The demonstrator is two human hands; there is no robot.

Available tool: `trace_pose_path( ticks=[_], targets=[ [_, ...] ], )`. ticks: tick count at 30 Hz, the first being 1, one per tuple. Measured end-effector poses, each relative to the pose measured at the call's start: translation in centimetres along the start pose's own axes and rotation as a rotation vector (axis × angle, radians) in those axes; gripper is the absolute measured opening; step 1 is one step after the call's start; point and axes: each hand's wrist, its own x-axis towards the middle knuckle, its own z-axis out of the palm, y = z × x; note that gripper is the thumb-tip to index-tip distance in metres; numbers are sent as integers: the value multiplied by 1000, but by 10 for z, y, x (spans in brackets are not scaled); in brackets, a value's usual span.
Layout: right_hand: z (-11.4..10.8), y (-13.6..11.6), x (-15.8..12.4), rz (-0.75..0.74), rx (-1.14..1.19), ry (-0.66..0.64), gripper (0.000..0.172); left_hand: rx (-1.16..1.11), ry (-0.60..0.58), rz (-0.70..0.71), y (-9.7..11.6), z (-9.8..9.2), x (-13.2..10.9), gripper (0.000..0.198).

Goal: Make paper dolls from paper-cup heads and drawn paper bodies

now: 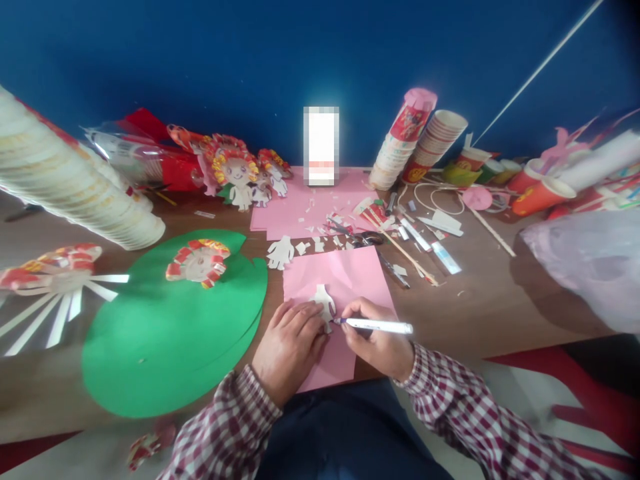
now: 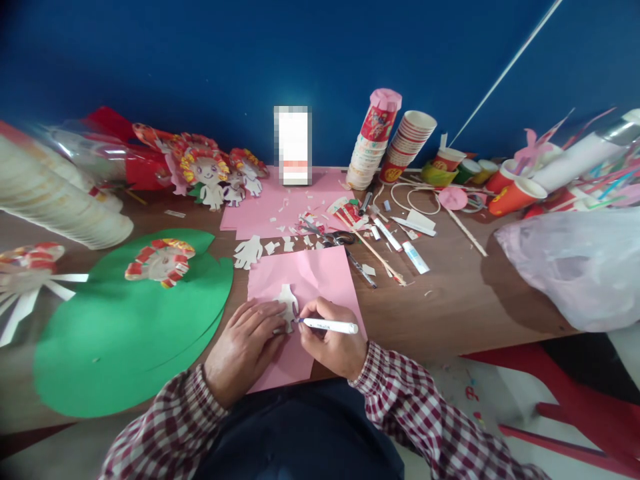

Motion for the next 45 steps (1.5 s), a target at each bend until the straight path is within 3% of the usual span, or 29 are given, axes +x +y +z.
trace_pose_path(
  ticks=[45],
  targets=[
    [2, 2, -2, -32, -34, -9, 7, -3, 29, 8, 1, 1, 0, 13]
  ],
)
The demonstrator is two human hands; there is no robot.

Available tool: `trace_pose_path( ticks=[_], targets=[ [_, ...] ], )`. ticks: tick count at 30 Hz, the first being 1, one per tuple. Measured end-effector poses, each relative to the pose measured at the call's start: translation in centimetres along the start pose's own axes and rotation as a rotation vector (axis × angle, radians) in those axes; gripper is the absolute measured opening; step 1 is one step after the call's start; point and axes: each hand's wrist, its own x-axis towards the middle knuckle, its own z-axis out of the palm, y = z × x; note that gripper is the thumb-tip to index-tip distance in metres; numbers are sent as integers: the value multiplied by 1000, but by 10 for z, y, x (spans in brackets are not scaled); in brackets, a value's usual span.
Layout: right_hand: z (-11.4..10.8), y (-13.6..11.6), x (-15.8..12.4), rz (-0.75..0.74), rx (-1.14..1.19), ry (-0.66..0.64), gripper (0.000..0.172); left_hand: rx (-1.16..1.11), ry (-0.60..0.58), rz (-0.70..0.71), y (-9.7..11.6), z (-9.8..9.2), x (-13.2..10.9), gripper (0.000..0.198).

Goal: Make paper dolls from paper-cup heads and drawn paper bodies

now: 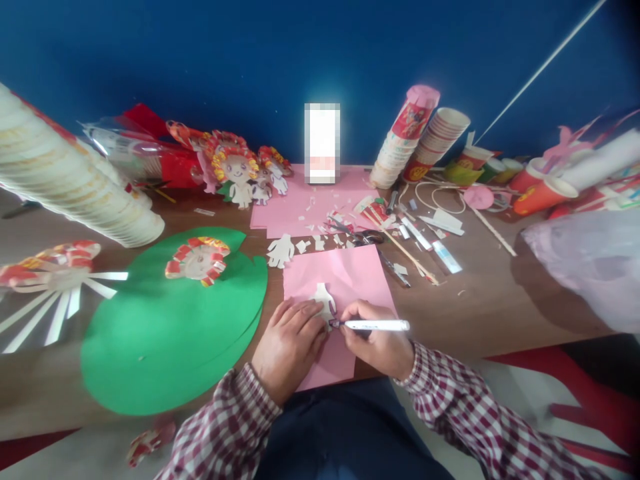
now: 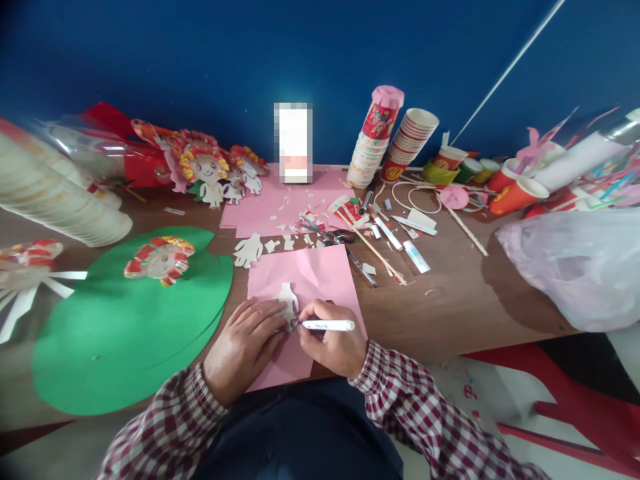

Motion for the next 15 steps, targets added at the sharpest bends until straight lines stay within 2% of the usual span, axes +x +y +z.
trace_pose_path(
  ticks=[15],
  targets=[
    [0, -2, 1, -4, -25, 12, 7, -5, -8, -4, 0, -1, 0, 14]
  ],
)
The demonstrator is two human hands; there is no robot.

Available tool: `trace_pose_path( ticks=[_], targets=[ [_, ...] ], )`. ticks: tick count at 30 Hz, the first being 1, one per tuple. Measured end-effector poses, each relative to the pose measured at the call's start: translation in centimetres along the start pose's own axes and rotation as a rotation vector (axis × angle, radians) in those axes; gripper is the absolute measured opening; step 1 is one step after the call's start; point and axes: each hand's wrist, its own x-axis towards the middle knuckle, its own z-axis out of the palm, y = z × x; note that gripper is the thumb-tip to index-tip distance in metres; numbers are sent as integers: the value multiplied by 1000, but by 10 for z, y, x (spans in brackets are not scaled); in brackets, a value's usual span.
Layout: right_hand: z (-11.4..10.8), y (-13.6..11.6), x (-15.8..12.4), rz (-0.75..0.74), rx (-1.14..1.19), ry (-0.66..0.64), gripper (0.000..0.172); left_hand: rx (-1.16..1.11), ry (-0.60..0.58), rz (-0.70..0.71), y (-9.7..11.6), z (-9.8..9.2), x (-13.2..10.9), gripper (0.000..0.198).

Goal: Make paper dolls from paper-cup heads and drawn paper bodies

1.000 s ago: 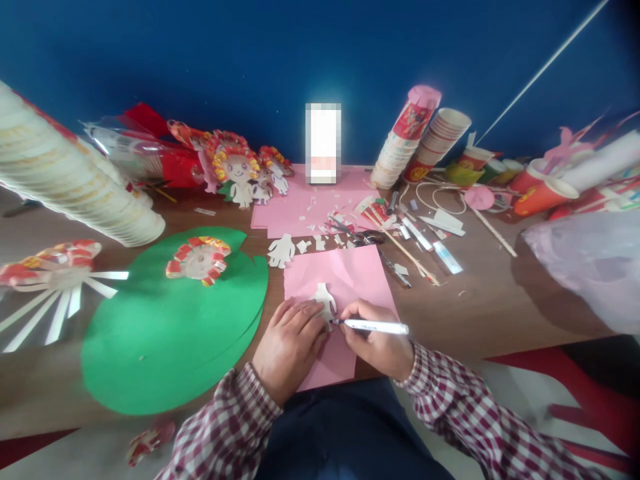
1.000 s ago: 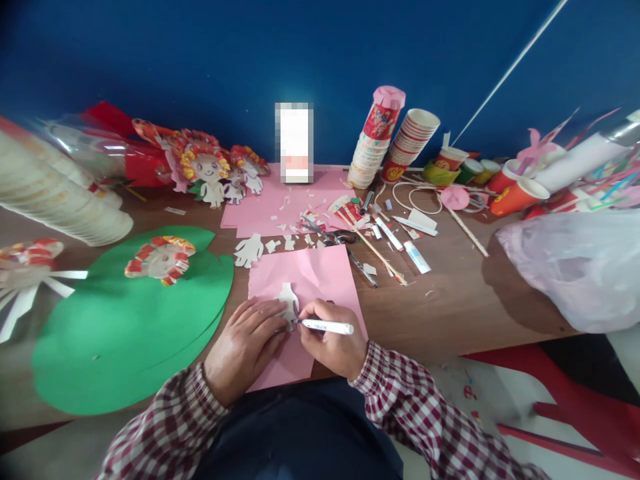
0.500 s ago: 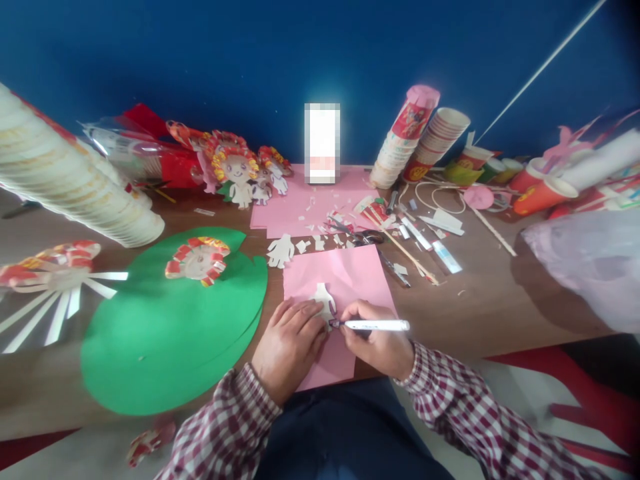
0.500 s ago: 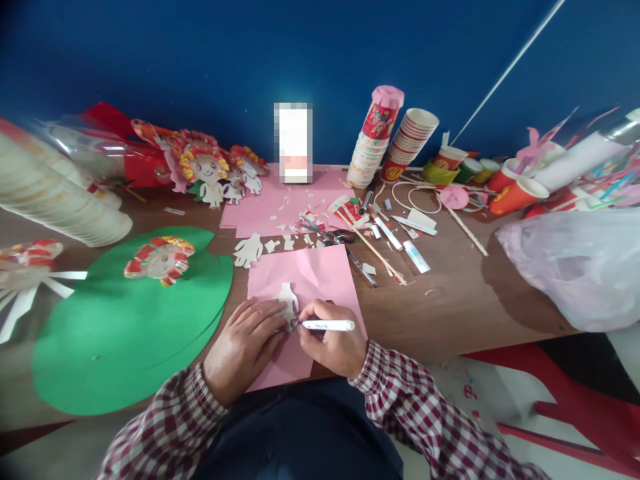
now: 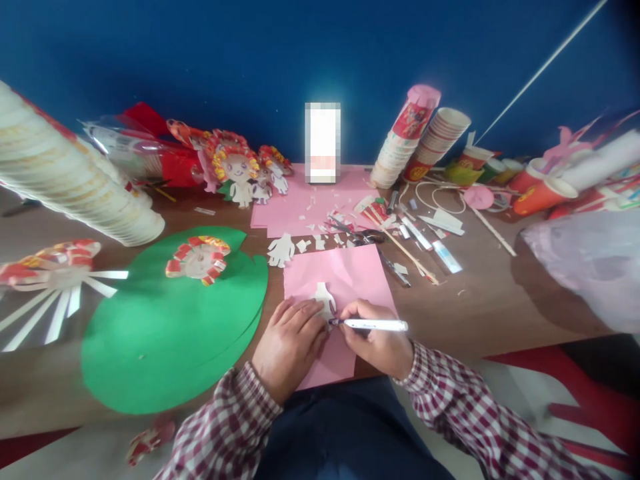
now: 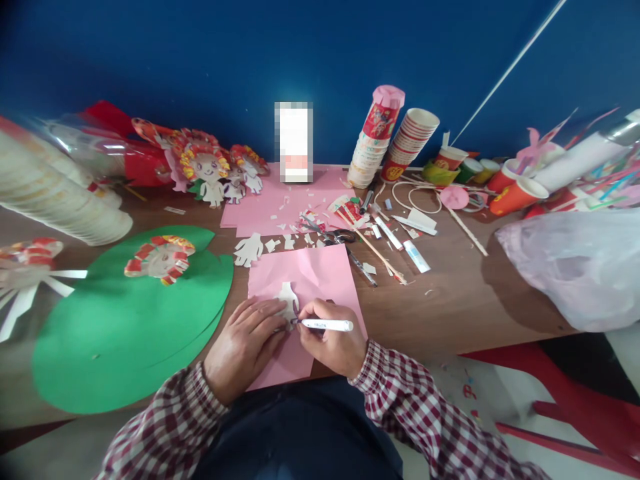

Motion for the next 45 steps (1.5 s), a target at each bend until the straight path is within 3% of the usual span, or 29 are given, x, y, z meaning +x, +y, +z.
trace_pose_path(
  ticks=[45],
  targets=[
    [-2, 0, -1, -7, -17, -15, 8, 3, 11, 5, 0, 0, 0, 13]
  ],
)
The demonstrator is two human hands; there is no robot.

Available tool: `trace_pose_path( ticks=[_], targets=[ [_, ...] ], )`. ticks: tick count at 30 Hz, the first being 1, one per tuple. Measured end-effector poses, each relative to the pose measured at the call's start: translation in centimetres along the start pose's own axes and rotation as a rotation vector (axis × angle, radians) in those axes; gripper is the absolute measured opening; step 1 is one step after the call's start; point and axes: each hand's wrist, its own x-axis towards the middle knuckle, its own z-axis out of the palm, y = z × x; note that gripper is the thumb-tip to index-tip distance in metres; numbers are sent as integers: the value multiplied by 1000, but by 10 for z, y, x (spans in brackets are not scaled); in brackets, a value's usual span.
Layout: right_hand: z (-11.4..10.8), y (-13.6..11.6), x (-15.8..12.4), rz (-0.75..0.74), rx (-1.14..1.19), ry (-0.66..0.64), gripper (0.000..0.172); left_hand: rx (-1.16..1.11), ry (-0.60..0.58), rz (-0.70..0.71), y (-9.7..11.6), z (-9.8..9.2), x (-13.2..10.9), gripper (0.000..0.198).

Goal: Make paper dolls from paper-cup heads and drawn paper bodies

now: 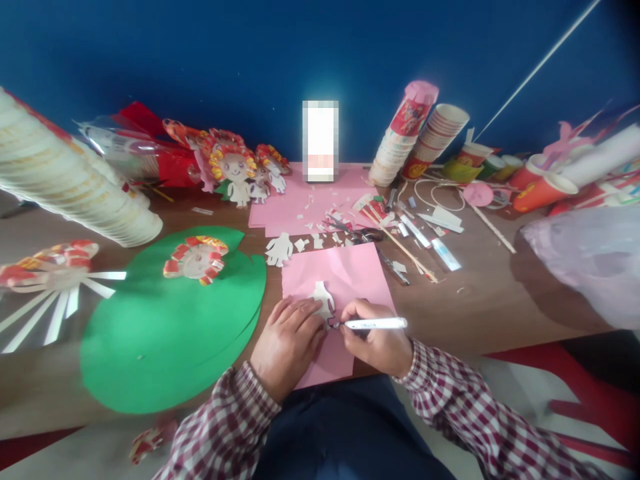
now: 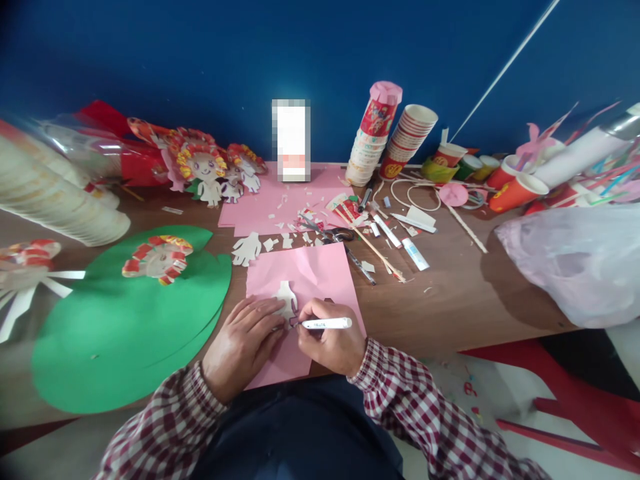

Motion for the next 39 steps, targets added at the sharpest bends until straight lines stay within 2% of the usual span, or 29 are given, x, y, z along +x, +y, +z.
trace_pose_path(
  ticks=[21, 29, 39],
  targets=[
    [0, 0, 0, -1, -3, -8, 8, 13, 7, 8, 1, -1, 1, 15],
    [-2, 1, -2, 35, 73, -11, 3, 12, 13, 12, 0, 0, 1, 16],
    [-2, 4, -1, -5, 148, 19, 5, 17, -1, 12, -1, 0, 0, 18]
  ],
)
